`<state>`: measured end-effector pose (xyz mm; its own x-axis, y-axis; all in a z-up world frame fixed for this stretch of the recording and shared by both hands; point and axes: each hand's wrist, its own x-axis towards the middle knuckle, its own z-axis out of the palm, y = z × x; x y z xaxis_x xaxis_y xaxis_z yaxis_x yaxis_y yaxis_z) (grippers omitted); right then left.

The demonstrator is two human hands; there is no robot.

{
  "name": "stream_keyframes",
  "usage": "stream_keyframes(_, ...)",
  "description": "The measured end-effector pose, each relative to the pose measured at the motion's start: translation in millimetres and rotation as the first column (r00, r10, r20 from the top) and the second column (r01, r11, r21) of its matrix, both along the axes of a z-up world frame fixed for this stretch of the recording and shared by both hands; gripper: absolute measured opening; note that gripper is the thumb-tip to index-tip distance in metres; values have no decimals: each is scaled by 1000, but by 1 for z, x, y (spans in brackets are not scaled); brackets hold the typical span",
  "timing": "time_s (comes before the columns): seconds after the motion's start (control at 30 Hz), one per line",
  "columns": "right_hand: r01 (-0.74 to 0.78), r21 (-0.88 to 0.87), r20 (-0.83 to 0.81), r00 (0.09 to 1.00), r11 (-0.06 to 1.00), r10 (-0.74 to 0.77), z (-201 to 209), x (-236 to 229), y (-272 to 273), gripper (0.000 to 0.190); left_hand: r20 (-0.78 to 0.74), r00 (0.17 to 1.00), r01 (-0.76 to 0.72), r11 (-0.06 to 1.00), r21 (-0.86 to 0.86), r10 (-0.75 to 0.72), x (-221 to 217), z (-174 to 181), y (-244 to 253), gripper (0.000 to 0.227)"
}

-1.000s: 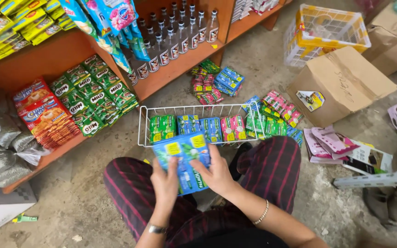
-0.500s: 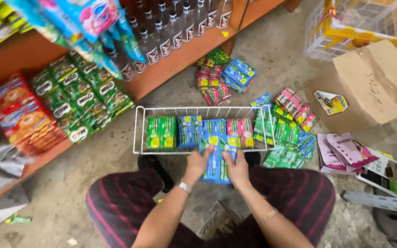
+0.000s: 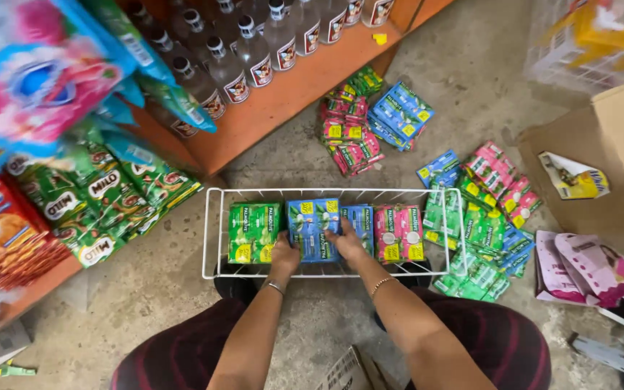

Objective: Sorting and organizing soap and detergent sachets into a wire basket on a lower shelf in a retail setting.

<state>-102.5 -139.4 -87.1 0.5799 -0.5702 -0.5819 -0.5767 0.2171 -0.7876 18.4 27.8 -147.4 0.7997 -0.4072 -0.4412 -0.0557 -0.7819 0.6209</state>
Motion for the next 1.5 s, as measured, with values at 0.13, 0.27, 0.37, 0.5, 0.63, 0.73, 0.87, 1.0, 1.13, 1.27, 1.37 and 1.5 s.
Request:
stream_keyframes(0.13, 51, -47, 122, 992, 998, -45, -13, 13, 3, 71, 18, 1000, 23, 999, 42, -24, -4, 9, -4, 58)
stream_keyframes(0.27, 31, -174, 115, 993, 984, -10, -21, 12, 7, 79, 40, 997, 57, 994, 95, -61, -15, 52, -6, 72)
stream_keyframes(0.37, -113, -424, 11, 991, 899, 130, -48, 6, 8, 87, 218, 962, 166, 986, 13, -164, -22, 108, -4, 77)
stream_keyframes(0.5, -187, -350, -260, 961, 918, 97, -45, 14, 22, 90, 223, 902, 335, 925, 180, -370, -22, 143, -9, 63)
stream_keyframes(0.63, -358, -479, -282, 928, 802, 245, -83, 4, 29, 89, 438, 605, 541, 747, 386, -665, -29, 94, 4, 55)
stream_keyframes(0.73, -546, -525, -393, 836, 653, 383, -9, 23, 10, 73, 447, 527, 583, 690, 429, -723, -10, 98, -9, 47)
stream_keyframes(0.87, -597, -579, -274, 784, 555, 557, 92, 47, -51, 25, 83, 688, 640, 657, 398, -721, 22, 196, -83, 26)
stream_keyframes(1.0, -286, -718, 55, 885, 634, 462, 135, 46, -162, 23, 337, 780, 548, 836, 40, -527, 52, 197, -178, 23)
stream_keyframes(1.13, 173, -363, 145, 981, 916, -128, 79, 15, -272, 30, 401, 787, 577, 790, -208, -469, 72, 126, -276, 37)
stream_keyframes(1.27, 384, -111, 182, 915, 917, -361, 13, -20, -333, 30, 369, 777, 603, 772, -202, -510, 101, 26, -368, 56)
stream_keyframes(1.37, 362, -50, 163, 922, 931, -350, 12, -20, -343, 36, 114, 851, 524, 807, -272, -513, 118, 18, -412, 55)
stream_keyframes(1.5, 353, 50, 68, 932, 934, -356, -3, -10, -358, 51, 256, 829, 558, 770, -310, -497, 126, -36, -450, 73)
